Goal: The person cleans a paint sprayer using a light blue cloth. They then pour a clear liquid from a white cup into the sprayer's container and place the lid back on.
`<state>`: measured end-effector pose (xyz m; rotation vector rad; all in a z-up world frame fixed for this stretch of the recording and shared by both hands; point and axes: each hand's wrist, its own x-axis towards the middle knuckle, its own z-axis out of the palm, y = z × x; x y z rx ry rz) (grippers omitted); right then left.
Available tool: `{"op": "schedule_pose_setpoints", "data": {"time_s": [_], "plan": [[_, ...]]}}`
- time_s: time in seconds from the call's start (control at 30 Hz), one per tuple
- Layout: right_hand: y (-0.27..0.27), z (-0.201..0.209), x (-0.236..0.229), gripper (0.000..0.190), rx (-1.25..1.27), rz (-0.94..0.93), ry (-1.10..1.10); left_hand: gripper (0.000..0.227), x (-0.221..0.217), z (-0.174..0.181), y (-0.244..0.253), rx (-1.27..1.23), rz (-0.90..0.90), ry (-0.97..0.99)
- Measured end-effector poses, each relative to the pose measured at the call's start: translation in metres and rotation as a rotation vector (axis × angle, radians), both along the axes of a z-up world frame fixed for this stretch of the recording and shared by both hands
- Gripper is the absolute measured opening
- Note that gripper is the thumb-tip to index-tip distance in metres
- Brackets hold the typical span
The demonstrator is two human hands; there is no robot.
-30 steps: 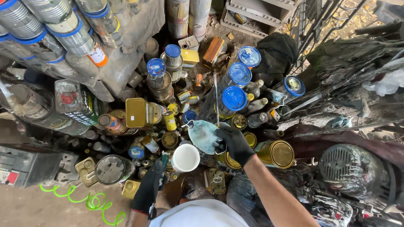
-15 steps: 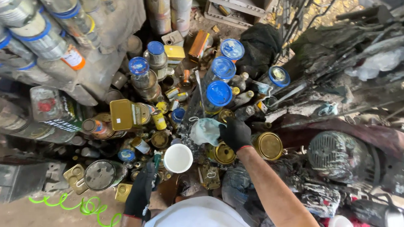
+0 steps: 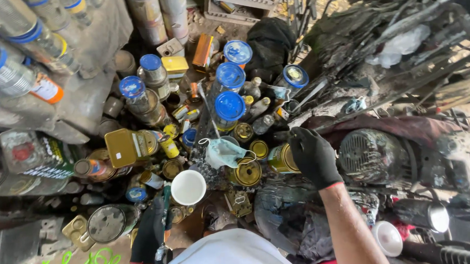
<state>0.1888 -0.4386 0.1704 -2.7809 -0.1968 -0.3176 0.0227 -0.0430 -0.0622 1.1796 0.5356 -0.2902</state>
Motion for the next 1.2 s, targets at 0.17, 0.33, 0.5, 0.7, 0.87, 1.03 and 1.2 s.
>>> {"op": "schedule_pose_setpoints", "data": {"time_s": [0.17,0.33,0.5,0.7,0.87,1.03,1.2], "plan": [[-0.014,0.033,-0.037,0.032,0.003,-0.14,-0.008,0.052,0.004,0.037,0.003,-0.019,-0.046,-0.005],[-0.031,0.021,-0.094,0.031,-0.083,-0.219,0.208,0.05,-0.028,-0.034,0.03,-0.026,-0.239,-0.004],[-0.043,0.047,-0.149,0.034,-0.059,-0.332,0.428,0.048,-0.056,-0.105,0.046,-0.03,-0.418,0.007],[-0.112,0.073,-0.198,0.043,-0.129,-0.589,0.044,0.047,-0.039,-0.141,0.039,-0.014,-0.525,0.016],[-0.141,0.083,-0.214,0.032,-0.256,-0.918,0.016,0.048,-0.005,-0.161,0.016,0.011,-0.588,0.02],[-0.185,0.034,-0.229,0.042,-0.236,-0.822,0.12,0.051,0.022,-0.156,-0.001,0.064,-0.57,0.036],[-0.176,-0.011,-0.202,0.053,-0.175,-0.737,0.398,0.054,0.019,-0.052,0.023,0.191,-0.324,0.096]]}}
